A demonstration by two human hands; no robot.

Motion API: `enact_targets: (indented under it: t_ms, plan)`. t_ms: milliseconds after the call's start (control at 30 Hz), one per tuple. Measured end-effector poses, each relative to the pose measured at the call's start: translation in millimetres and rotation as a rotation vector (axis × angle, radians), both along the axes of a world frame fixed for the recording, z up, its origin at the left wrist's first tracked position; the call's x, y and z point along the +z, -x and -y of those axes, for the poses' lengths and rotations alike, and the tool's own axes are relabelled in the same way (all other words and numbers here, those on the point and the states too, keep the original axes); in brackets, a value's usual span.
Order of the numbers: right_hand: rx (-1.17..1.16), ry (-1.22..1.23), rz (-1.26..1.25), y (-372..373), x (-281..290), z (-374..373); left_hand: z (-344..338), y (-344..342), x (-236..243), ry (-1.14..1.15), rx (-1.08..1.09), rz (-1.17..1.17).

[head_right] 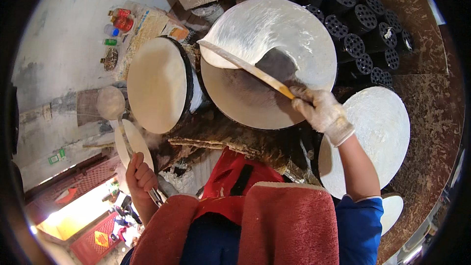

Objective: The person ladles batter onto multiple hot griddles and spreads it into thin circular crepes using a wooden spreader. They flip and remove finished crepes, then stack them on a nearby tray while continuing to cook additional crepes on the remaining griddles.

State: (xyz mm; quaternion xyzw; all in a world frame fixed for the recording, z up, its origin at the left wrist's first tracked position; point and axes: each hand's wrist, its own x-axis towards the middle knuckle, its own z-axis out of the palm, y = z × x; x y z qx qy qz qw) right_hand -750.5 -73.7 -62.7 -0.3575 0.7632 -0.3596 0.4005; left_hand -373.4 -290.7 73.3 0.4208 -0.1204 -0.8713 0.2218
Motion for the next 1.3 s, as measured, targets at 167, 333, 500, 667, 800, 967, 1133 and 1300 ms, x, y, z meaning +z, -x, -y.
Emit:
enact_targets:
  t_ms: [167,333,500,667,800,967,1133,1300]
  plan:
    - [-0.216,-0.029,0.104,29.5,-6.7,31.4,-15.6,-9.7,1.6,0.016,0.008,0.023]
    - [-0.004,-0.147,0.047,-3.1,4.8,41.8,-18.6,-20.6,5.3,0.039,-0.031,0.014]
    - [-0.029,-0.062,0.076,-77.7,17.4,-16.3,-1.8,-31.8,-0.1,0.023,-0.118,-0.02]
    - [-0.4,-0.045,0.392,-190.6,0.6,-77.8,32.1,-43.4,-11.6,-0.006,-0.269,-0.094]
    - [-0.833,-0.259,0.364,-303.5,-35.7,-77.6,58.5,-74.8,-18.5,-0.02,-0.291,-0.075]
    - [-0.953,0.323,0.645,-326.0,-31.6,63.1,90.7,-133.2,-13.3,0.051,-0.324,-0.088]
    - [-1.158,0.61,0.72,-308.5,-64.1,208.6,108.0,-174.0,-3.7,0.027,-0.281,-0.108]
    - [-1.443,0.394,0.848,-334.8,-53.9,192.4,128.4,-206.1,-13.8,-0.022,-0.263,-0.168]
